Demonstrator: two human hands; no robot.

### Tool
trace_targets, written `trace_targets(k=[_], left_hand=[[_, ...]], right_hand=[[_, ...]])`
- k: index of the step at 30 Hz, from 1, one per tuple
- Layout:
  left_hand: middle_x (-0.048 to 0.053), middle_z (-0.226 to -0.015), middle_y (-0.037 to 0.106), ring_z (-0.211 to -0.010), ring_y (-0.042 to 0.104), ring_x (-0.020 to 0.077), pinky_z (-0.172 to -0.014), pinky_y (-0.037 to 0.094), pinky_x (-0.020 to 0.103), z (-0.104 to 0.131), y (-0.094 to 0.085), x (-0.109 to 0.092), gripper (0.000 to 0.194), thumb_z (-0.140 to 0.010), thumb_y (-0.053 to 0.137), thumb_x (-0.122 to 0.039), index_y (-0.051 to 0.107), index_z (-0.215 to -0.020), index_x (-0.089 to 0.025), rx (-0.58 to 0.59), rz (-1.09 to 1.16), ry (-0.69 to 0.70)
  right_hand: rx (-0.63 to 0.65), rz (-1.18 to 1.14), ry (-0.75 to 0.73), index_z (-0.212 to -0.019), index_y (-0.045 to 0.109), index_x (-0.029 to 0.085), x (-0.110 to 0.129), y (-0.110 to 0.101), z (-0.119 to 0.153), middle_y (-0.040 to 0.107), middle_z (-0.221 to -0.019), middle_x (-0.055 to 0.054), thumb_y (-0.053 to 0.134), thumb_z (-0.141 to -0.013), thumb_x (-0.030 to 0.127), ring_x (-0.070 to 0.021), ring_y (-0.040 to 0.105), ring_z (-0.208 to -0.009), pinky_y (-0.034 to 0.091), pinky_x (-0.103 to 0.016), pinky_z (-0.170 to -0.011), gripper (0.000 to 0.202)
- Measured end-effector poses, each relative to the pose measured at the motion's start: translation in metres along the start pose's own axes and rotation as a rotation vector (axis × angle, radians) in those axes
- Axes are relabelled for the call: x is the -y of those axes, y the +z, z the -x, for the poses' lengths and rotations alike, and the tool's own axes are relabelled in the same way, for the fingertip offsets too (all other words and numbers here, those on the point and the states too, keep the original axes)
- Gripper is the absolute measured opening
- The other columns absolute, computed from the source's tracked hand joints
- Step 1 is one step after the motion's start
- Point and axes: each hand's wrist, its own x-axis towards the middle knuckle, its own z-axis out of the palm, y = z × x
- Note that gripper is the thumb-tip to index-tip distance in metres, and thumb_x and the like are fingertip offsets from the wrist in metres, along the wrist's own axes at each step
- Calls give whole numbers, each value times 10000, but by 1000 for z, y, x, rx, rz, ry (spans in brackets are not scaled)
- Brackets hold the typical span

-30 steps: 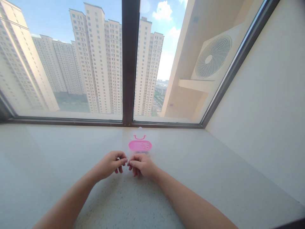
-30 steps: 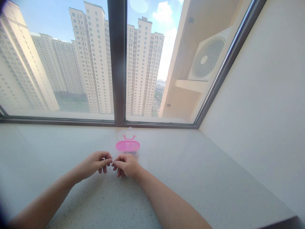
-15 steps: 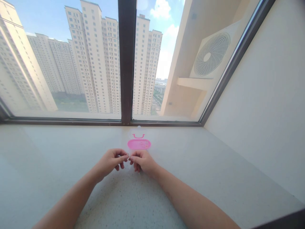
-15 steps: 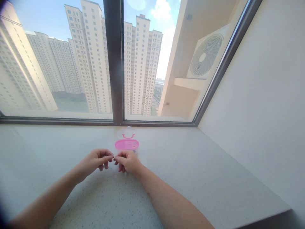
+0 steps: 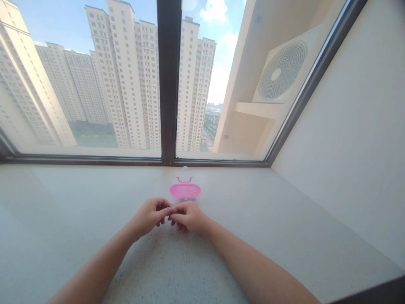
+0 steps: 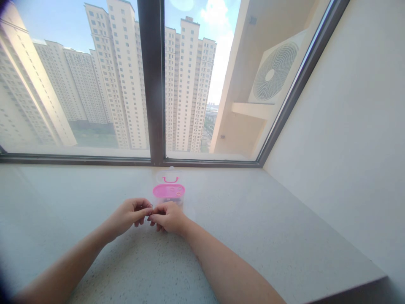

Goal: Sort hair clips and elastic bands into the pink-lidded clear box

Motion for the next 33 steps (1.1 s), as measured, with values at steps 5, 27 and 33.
trace_targets(k=[5,27,33], left_hand=[[1,-597,588,-505,517,118,-450,381,212,0,1,0,359,-721,596,-495,602,-749,-138,-9,-13,5],[-35,-472,520,-439,475,112,-409,383,209,-2,8,2,250,-772,558,-404,543,-733,-158,-137,62,52],[-39,-470,522,-427,466,107,-397,369,201,0,8,-1,254,-764,564,-408,544,-749,-155,-172,71,42]], right_hand=[[15,-1,-4,-795,667,114,0,0,-1,616,-654,-20,579,-750,256,-79,517,-453,386,-193,-416,173],[-147,-226,-9,-763,592,126,2,1,-2,586,-626,9,587,-736,312,-67,482,-385,318,-184,-342,187],[-141,-282,-11,-746,601,121,2,1,-3,584,-617,9,599,-723,312,-64,479,-375,311,-179,-332,193]])
